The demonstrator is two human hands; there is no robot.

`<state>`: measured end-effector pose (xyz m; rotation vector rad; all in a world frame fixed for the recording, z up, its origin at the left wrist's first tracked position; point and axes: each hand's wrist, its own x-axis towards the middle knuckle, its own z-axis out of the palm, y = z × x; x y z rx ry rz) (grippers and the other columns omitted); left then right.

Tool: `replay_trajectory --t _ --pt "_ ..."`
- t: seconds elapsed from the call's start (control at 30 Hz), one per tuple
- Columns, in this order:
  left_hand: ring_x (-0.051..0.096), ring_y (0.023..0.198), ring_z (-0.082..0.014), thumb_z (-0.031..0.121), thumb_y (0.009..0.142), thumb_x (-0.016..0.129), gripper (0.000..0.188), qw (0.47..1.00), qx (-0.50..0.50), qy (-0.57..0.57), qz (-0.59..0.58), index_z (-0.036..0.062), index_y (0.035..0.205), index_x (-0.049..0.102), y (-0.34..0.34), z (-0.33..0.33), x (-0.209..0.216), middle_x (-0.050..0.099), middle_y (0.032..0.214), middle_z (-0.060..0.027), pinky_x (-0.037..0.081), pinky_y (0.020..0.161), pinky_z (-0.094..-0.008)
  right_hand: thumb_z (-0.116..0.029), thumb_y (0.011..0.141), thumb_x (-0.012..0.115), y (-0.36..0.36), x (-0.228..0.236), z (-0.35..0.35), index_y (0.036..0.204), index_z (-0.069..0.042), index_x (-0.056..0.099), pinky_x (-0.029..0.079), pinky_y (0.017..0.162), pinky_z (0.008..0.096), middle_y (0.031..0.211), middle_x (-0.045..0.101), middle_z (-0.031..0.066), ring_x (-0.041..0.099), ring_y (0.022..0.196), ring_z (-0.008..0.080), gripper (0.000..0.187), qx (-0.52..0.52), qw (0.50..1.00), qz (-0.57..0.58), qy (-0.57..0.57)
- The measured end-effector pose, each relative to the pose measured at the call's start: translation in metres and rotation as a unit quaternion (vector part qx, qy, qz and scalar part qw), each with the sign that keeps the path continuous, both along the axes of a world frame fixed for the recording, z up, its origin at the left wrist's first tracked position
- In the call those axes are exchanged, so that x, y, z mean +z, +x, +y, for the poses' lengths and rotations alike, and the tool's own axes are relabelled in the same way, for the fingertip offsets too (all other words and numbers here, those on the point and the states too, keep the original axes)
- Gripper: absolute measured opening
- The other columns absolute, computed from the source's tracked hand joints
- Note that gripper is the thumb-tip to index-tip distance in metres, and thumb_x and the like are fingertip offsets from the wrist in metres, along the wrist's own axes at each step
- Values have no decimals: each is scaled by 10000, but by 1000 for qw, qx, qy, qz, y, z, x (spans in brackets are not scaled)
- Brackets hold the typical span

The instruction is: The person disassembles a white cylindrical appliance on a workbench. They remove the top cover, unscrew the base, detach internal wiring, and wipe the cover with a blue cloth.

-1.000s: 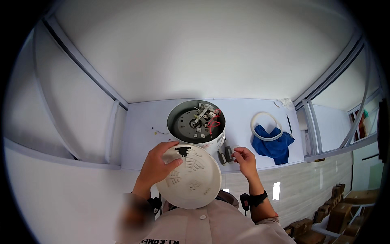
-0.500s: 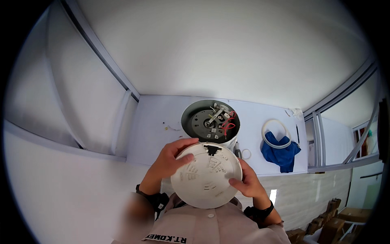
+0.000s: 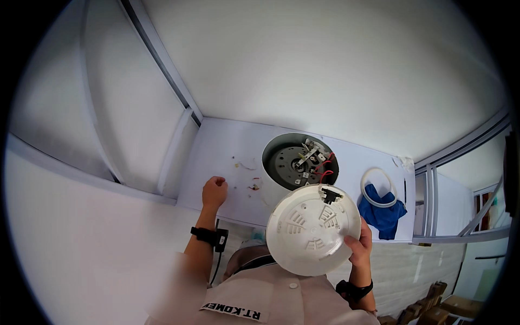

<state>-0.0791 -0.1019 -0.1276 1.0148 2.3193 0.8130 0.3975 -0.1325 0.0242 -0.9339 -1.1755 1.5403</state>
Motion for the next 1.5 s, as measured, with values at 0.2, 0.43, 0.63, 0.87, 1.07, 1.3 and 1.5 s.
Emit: replay_trajectory --t 0.2,0.43,0.63,0.87,1.07,1.3,1.5 --pt "744 1007 -327 151 936 704 215 995 -96 -1 25 83 1129 768 9 -1 -9 779 1081 -138 591 891 -420 -163 859 729 -4 5 -2 1448 41 613 506 1016 310 1289 724 79 666 1150 163 634 -9 1000 -21 12" --pt "720 958 -318 124 910 743 193 987 -144 41 56 77 1098 750 28 -11 -3 725 1048 -111 587 857 -437 -161 852 722 -6 5 -3 1437 45 616 514 1007 310 1267 734 84 675 1134 164 629 -10 999 -29 17" --pt "709 988 -305 119 876 791 214 964 -178 141 138 115 1085 748 45 -8 12 694 1043 -77 591 821 -435 -206 798 722 -9 6 -2 1474 56 582 501 1014 302 1286 720 93 666 1140 175 738 -22 998 -48 -16" --pt "702 958 -304 167 866 826 195 950 -231 131 165 132 1043 750 81 -2 24 675 1008 -58 589 775 -430 -179 784 710 -11 5 -3 1491 52 573 507 1037 321 1297 719 103 669 1166 188 756 -23 999 -41 -21" --pt "713 931 -310 235 890 821 182 963 -195 87 164 131 1027 760 84 14 20 685 1017 -63 583 763 -431 -175 843 752 -11 6 -7 1441 33 627 497 1026 321 1290 719 83 656 1161 174 646 -23 999 -33 -13" --pt "717 984 -325 274 926 776 174 966 -203 -7 158 121 1010 777 89 36 14 705 1036 -76 583 808 -458 -118 840 714 -9 4 -9 1443 29 623 484 1045 325 1295 709 76 641 1183 174 627 -7 999 -25 -23" --pt "711 993 -332 262 966 737 167 971 -192 20 143 106 1019 765 85 42 17 722 1055 -89 571 813 -473 -76 826 686 -7 1 -10 1466 30 608 475 1069 334 1316 704 80 634 1207 179 653 3 1000 -16 -20"
